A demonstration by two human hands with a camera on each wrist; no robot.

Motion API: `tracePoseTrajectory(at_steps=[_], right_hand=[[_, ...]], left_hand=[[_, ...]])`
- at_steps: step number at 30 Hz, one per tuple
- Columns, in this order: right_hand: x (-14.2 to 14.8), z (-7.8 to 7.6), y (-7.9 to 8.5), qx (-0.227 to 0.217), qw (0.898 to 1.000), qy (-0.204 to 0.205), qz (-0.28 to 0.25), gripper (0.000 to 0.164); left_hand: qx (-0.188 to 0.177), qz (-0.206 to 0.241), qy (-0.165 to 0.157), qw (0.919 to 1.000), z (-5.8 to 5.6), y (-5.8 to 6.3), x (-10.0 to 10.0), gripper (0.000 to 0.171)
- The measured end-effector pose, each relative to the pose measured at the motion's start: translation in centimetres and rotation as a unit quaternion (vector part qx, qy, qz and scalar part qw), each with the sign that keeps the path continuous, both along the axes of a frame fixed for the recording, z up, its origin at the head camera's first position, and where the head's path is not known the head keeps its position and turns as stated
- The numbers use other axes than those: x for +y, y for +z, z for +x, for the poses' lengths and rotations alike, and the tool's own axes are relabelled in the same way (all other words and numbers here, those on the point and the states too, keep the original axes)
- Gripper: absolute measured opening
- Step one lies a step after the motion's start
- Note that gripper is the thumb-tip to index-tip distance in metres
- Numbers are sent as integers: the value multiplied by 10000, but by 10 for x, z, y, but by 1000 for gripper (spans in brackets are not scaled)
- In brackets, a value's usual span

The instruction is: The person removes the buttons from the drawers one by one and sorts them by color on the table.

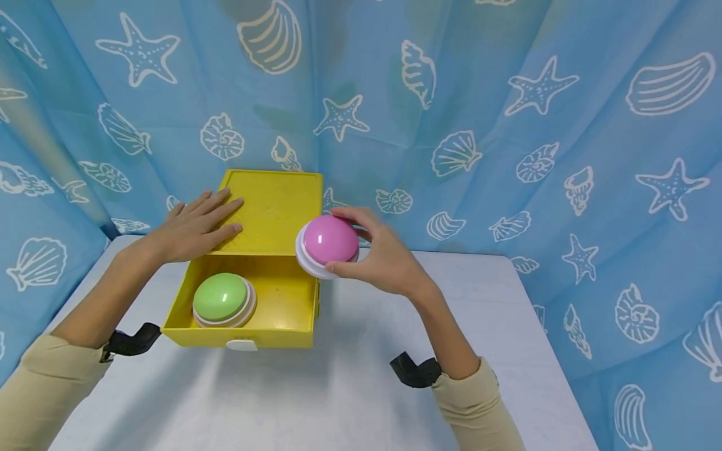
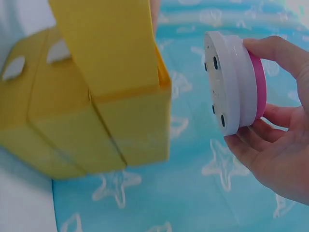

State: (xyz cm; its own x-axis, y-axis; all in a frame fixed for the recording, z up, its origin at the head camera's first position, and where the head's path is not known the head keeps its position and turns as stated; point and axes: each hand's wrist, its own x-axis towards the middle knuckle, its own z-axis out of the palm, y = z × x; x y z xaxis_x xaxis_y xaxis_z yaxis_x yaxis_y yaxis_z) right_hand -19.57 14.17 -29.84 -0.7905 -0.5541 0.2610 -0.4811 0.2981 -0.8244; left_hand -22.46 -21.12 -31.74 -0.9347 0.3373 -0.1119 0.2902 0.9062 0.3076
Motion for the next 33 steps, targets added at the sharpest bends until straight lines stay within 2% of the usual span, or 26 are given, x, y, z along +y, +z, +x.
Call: tracePoseTrajectory(at_steps=[6, 13, 23, 28, 33], right_hand=[[33, -18, -5, 125, 9981, -464, 392, 79], [62, -37, -24, -214, 9957, -625, 650, 78], [88, -60, -62, -899, 9883, -710, 1010, 76], [99, -75, -87, -1058, 9872, -647, 1001, 73], [111, -85, -115, -1473, 9827, -691, 883, 74]], left_hand=[[24, 65, 46, 10000, 1, 0, 0, 73], [47, 88, 60, 9999, 2, -1, -1, 71], [70, 106, 88, 9999, 1, -3, -2, 71], [67, 112, 105, 9999, 1, -3, -3, 70], [64, 106, 77, 9999, 1, -3, -3, 71]])
